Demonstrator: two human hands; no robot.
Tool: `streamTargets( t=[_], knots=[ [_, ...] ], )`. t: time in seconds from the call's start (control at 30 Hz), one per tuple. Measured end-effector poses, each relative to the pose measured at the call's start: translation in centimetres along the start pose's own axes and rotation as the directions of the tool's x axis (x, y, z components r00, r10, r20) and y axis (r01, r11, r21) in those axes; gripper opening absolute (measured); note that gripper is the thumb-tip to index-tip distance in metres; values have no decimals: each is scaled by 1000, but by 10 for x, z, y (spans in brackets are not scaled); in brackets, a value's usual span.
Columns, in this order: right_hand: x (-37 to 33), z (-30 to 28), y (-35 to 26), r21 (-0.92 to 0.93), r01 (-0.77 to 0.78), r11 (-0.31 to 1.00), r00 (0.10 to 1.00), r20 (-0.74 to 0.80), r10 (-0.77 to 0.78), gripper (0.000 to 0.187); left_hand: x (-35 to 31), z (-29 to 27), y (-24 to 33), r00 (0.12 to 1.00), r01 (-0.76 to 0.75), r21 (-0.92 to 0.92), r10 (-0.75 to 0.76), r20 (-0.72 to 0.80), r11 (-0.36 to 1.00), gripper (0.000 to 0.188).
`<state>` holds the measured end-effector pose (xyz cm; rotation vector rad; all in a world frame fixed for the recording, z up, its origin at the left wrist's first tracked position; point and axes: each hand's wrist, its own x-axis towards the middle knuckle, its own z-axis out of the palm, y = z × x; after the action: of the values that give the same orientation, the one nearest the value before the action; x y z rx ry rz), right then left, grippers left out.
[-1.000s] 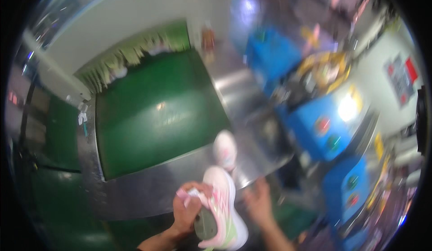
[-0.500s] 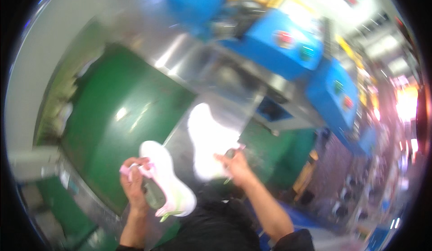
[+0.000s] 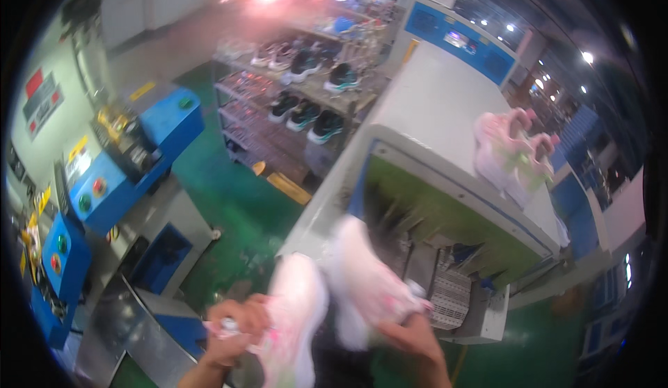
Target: The person repeatedly places shoes into a pressing machine, initiates the machine cycle, and then moves the pressed shoes onto a conveyor belt or into a cooling tunnel.
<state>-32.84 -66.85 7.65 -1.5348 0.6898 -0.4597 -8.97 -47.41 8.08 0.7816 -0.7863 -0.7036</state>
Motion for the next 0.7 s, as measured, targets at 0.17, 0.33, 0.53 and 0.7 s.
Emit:
streamTargets(
  t=[0.17, 0.33, 0.53, 0.7],
  knots=[
    [-73, -36, 20, -191, -306, 933, 667, -742, 66, 62, 64, 39, -61, 895, 156, 131, -197, 401, 979, 15],
    [-10, -62, 76, -406, -332, 851, 520, -832, -194, 56, 143, 44, -147, 667, 163, 548, -501, 551, 820, 16],
    [-6, -44, 40, -432, 116, 894, 380, -813, -442, 43, 146, 76, -121, 771, -165, 704, -354, 529, 691, 40],
    [11, -17, -94, -402, 771, 494, 359, -367, -858, 49, 122, 70, 41, 845, -516, 540, 293, 448, 665, 44]
  ],
)
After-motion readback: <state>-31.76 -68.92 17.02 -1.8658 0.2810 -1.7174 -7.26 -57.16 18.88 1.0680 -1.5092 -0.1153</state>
